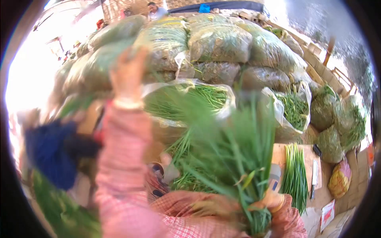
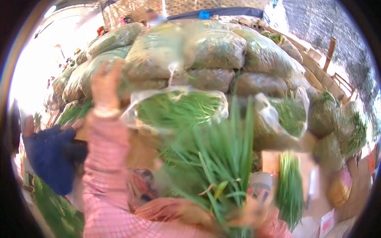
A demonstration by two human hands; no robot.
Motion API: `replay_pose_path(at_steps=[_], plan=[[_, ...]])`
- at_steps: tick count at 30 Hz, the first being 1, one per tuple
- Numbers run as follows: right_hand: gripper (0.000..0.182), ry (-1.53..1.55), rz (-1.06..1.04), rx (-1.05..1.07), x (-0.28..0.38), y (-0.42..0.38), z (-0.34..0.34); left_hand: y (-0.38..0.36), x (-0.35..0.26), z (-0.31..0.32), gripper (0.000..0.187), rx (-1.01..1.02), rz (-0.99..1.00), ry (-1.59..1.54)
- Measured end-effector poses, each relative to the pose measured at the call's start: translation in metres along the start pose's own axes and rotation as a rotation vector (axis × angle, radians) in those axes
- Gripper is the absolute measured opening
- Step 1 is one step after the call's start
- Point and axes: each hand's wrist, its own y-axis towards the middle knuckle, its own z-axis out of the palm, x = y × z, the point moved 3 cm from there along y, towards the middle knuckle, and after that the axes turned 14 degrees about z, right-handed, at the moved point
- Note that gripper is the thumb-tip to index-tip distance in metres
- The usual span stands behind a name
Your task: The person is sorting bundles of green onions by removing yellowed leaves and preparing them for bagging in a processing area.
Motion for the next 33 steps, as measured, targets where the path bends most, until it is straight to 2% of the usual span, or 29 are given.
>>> replay_pose_path(at_steps=[2,4,6,7,8,11,13,16,20,21,23,24,26,27,28,29,30,31,32,33], plan=[[0.052,0.071,-0.053,-0.029,-0.007,-0.003,-0.01,0.011,-0.019,-0.01,0.022,-0.303,-0.427,-0.476],[0.05,0.112,-0.067,0.043,0.028,-0.006,-0.009,0.026,-0.006,-0.027,0.023,-0.229,-0.278,-0.335],[0.055,0.125,-0.067,0.088,0.049,-0.014,-0.008,0.042,0.057,-0.044,0.032,-0.24,-0.073,-0.188],[0.06,0.123,-0.063,0.102,0.055,-0.018,-0.008,0.046,0.086,-0.055,0.032,-0.239,-0.073,-0.12],[0.068,0.109,-0.055,0.091,0.025,-0.011,-0.018,0.042,0.112,-0.065,0.033,-0.214,-0.139,-0.078],[0.072,0.62,-0.051,0.185,-0.003,-0.007,-0.019,0.015,0.193,-0.098,0.034,-0.077,-0.42,0.021],[0.072,0.735,-0.081,0.159,-0.02,-0.004,-0.026,-0.006,0.236,-0.109,0.035,0.047,-0.598,0.043],[0.077,0.747,-0.04,0.097,-0.043,-0.003,-0.048,-0.027,0.272,-0.11,0.036,0.221,-0.774,0.052],[0.08,0.804,-0.208,0.106,-0.024,-0.013,-0.065,-0.039,0.27,-0.079,0.038,0.493,-0.914,0.023],[0.081,0.812,-0.224,0.087,-0.025,-0.014,-0.068,-0.04,0.257,-0.062,0.039,0.582,-0.911,0.002],[0.083,0.813,-0.244,0.032,-0.028,-0.016,-0.074,-0.058,0.19,-0.015,0.039,0.789,-0.727,-0.039],[0.084,0.806,-0.249,0.001,-0.03,-0.017,-0.075,-0.086,0.125,0.013,0.037,0.724,-0.13,0.208],[0.086,0.779,-0.258,-0.075,-0.032,-0.019,-0.082,-0.113,-0.007,0.043,0.048,1.004,-0.415,-0.197],[0.087,0.758,-0.261,-0.112,-0.033,-0.021,-0.085,-0.124,-0.066,0.052,0.05,1.082,-0.229,-0.321],[0.088,0.73,-0.259,-0.152,-0.033,-0.021,-0.088,-0.165,-0.103,0.062,0.055,0.993,-0.646,-1.077],[0.089,0.692,-0.25,-0.187,-0.033,-0.021,-0.089,-0.184,-0.135,0.065,0.071,1.428,-0.526,-1.085],[0.09,0.646,-0.234,-0.218,-0.033,-0.018,-0.092,-0.221,-0.168,0.08,0.087,1.41,-0.713,-1.499],[0.091,0.613,-0.208,-0.236,-0.033,-0.015,-0.091,-0.236,-0.206,0.093,0.092,1.233,-0.836,-1.822],[0.092,0.592,-0.172,-0.238,-0.031,-0.01,-0.089,-0.233,-0.237,0.105,0.092,1.099,-0.974,-2.052],[0.092,0.748,-0.095,-0.17,-0.024,-0.005,-0.078,-0.223,-0.259,0.119,0.091,0.932,-1.106,-2.273]])
